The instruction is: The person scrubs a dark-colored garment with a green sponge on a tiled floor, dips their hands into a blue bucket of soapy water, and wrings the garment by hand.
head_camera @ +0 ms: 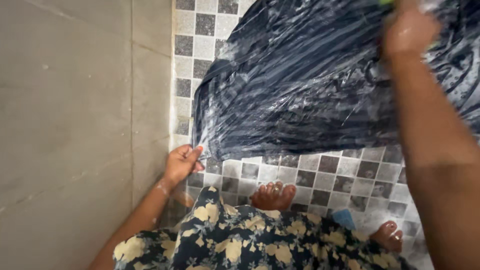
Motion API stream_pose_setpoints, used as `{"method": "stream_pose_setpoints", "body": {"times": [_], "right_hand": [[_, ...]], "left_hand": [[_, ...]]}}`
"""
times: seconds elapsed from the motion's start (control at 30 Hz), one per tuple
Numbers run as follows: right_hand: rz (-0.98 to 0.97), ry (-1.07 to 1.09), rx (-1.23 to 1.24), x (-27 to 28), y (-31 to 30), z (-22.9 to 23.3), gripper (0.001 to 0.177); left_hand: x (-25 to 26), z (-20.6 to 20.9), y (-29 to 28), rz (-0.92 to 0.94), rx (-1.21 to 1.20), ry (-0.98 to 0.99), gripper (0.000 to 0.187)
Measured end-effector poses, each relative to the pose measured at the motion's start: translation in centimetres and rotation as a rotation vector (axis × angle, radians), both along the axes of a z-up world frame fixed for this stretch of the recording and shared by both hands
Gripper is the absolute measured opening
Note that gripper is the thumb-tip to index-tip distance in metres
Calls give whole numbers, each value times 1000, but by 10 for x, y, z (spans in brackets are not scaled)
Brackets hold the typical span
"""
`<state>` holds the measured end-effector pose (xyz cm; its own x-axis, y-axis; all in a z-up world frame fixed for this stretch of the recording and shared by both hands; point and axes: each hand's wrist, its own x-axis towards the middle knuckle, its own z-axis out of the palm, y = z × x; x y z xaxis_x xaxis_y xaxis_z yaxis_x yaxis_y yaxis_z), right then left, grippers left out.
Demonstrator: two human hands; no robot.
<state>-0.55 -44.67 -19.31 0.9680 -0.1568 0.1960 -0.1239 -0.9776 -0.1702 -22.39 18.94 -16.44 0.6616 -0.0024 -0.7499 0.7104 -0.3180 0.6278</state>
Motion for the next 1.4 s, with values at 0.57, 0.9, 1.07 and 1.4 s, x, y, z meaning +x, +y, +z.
{"method": "stream_pose_setpoints", "body": {"times": [0.57, 0.9, 1.07, 1.4], "right_hand": [[260, 46, -45, -19, 78, -44, 12], [478, 78, -16, -136, 372, -44, 16], [723, 22, 223, -194, 358, 20, 5], [-346, -250, -32, -89, -16, 34, 28]], "left_hand": [[-13, -3, 3, 94, -87, 6, 31], [-1, 0, -4, 42, 14, 17, 32], [-14, -2, -2, 56, -16, -30, 34], [-4, -3, 1, -19, 8, 4, 37]]}}
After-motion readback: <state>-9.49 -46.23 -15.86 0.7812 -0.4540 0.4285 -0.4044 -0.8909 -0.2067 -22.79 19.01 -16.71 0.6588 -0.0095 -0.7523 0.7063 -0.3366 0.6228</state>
